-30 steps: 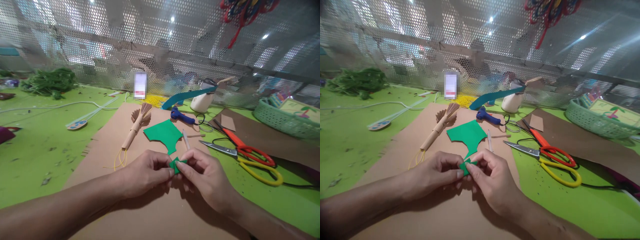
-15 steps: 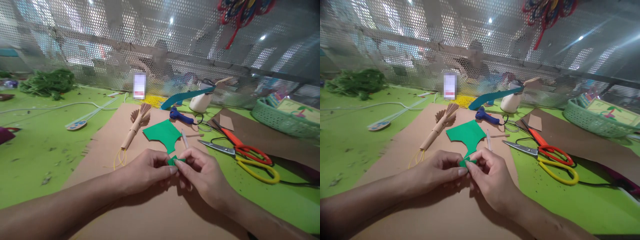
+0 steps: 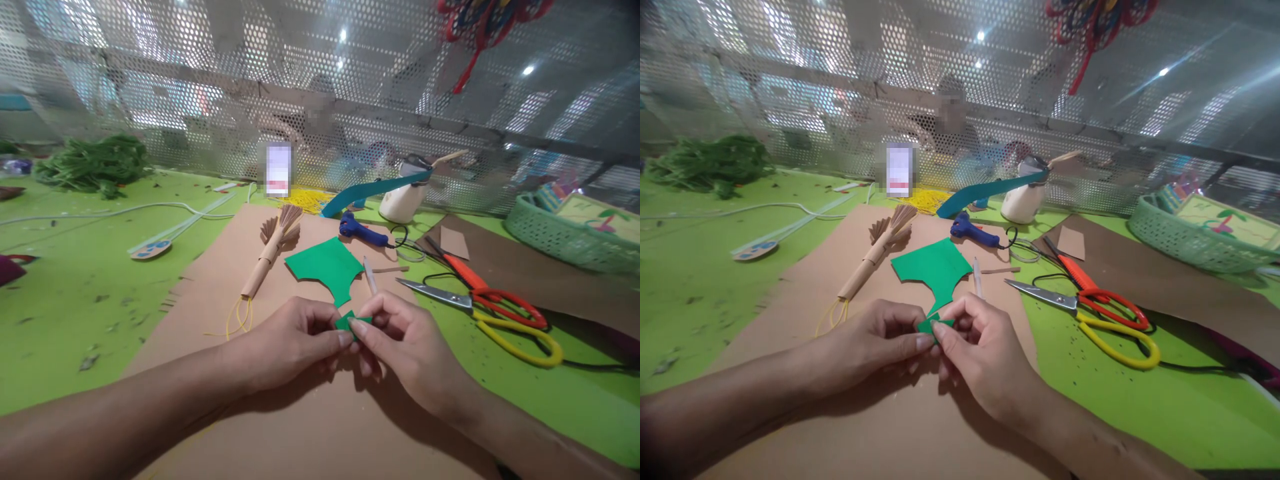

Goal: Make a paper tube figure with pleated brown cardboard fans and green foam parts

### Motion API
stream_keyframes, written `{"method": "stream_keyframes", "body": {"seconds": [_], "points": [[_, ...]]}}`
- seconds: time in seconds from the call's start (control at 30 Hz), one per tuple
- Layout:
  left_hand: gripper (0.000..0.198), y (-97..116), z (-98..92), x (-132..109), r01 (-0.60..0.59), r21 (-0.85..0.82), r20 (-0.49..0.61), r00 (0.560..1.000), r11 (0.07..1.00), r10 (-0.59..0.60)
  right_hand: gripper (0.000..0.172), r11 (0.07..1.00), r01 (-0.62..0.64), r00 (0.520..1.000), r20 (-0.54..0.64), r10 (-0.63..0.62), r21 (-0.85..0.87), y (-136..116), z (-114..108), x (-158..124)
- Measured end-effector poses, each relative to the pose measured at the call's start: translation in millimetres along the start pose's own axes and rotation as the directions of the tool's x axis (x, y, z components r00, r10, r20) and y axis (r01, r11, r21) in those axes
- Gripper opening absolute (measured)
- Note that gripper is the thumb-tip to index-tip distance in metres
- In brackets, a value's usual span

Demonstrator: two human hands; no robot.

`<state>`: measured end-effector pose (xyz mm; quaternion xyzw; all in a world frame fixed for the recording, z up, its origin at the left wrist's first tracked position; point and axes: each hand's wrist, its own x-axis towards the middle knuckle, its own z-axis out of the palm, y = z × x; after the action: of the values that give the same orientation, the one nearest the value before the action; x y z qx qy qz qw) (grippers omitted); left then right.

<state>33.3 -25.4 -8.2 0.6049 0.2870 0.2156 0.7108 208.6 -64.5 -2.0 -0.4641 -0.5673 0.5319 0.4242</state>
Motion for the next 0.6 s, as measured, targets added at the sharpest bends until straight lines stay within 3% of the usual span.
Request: {"method": "stream_keyframes", "body": {"seconds": [0.27, 0.6], "points": [[0.020, -0.7, 3.9, 0.0, -0.003, -0.138, 0.020, 1.000, 0.990, 0.005, 0.023, 0.990, 0.013, 0.999, 0.048, -0.020, 0.143, 2.8, 0.2, 2.4], [0.016, 4.5, 5.2, -1.5, 0.011, -0.273, 0.038, 0.999, 0.962, -0.001, 0.020, 0.998, 0.000, 0.995, 0.099, -0.005, 0.055, -1.4, -1.5, 2.3]]}}
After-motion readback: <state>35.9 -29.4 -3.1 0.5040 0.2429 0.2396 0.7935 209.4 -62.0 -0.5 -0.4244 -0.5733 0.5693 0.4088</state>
